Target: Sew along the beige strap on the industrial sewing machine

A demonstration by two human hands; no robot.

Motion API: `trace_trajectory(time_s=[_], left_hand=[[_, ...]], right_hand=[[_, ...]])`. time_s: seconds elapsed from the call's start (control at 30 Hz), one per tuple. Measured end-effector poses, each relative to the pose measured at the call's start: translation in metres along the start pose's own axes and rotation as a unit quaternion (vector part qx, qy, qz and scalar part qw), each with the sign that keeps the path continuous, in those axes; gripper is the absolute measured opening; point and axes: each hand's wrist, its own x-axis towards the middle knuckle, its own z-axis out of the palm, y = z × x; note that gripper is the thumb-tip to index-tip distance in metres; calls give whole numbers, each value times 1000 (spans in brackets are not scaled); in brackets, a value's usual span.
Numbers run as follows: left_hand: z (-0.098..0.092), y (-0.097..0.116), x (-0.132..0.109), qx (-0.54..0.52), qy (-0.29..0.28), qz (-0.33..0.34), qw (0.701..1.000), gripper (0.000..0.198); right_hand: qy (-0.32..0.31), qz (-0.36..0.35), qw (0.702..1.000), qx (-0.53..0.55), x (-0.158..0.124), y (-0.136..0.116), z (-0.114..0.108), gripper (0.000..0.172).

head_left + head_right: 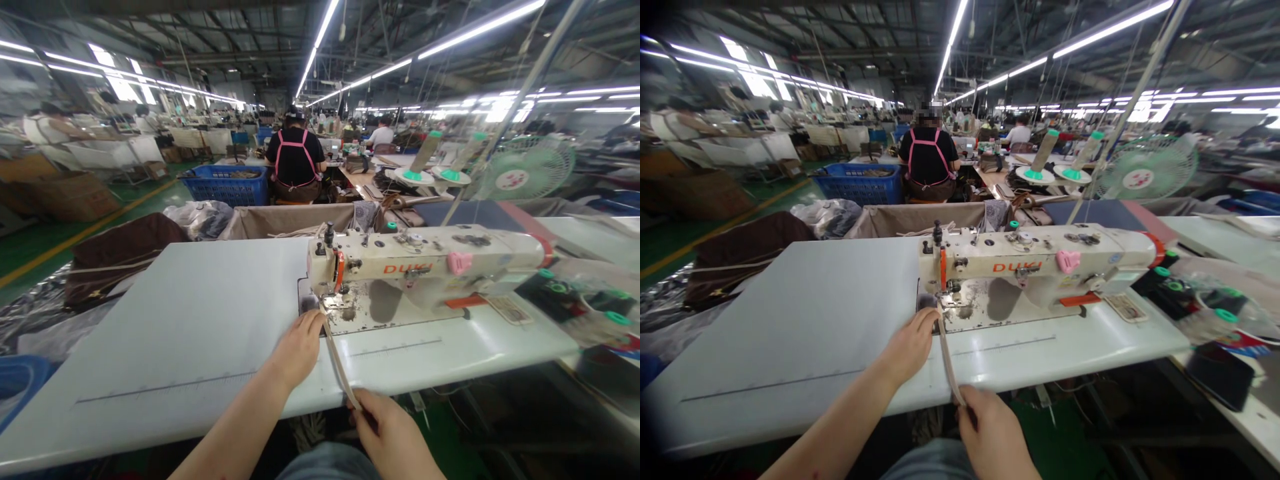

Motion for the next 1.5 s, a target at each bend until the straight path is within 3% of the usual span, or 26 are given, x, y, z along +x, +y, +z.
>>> trace_trajectory(time_s=[0.1,0.17,0.27,0.33,0.4,0.47,0.57,0.63,0.7,0.8,0.9,1.0,1.07,1.2,1.37,1.5], left_hand=[[-3,0,2,-3,9,-4,1000,49],[-5,-1,3,-11,19,-11,1000,47],[-6,-2,3,-14,28,-17,999,46],[-5,-2,4,-12,27,-18,999,47],[-4,-3,4,-13,22,-20,999,48],[-5,-3,4,-22,18,-22,999,48],[-6,-3,4,-41,20,-30,998,48],[-6,-3,5,-54,24,-35,998,49],[-6,-3,4,-64,27,-36,997,49],[-5,-4,4,-66,29,-37,997,48],[-5,-3,3,-58,25,-33,997,49],[-7,-3,3,-53,22,-30,998,50],[-7,-3,3,-52,18,-26,998,51],[-7,-3,4,-63,22,-33,997,47],[-4,-1,3,-63,18,-55,996,39],[-2,1,1,-36,9,-26,999,36]], right_hand=[[6,-44,992,-122,-2,-10,-7,42],[-5,-42,994,-105,0,-12,-3,40],[-42,34,996,76,6,-3,11,27],[-63,116,962,240,9,6,22,20],[-66,173,913,363,10,15,28,26],[-47,191,889,414,9,20,28,44],[3,131,920,368,6,21,18,46],[10,60,957,284,3,18,11,30],[-17,43,979,197,1,16,8,9],[-21,56,993,106,0,16,12,24],[6,82,989,125,1,22,22,21],[-34,160,954,252,2,26,28,27],[-38,130,946,296,0,23,23,38],[-47,1,974,221,-8,9,5,54],[-124,-7,955,271,-13,15,10,64],[-134,1,943,305,-12,32,24,63]])
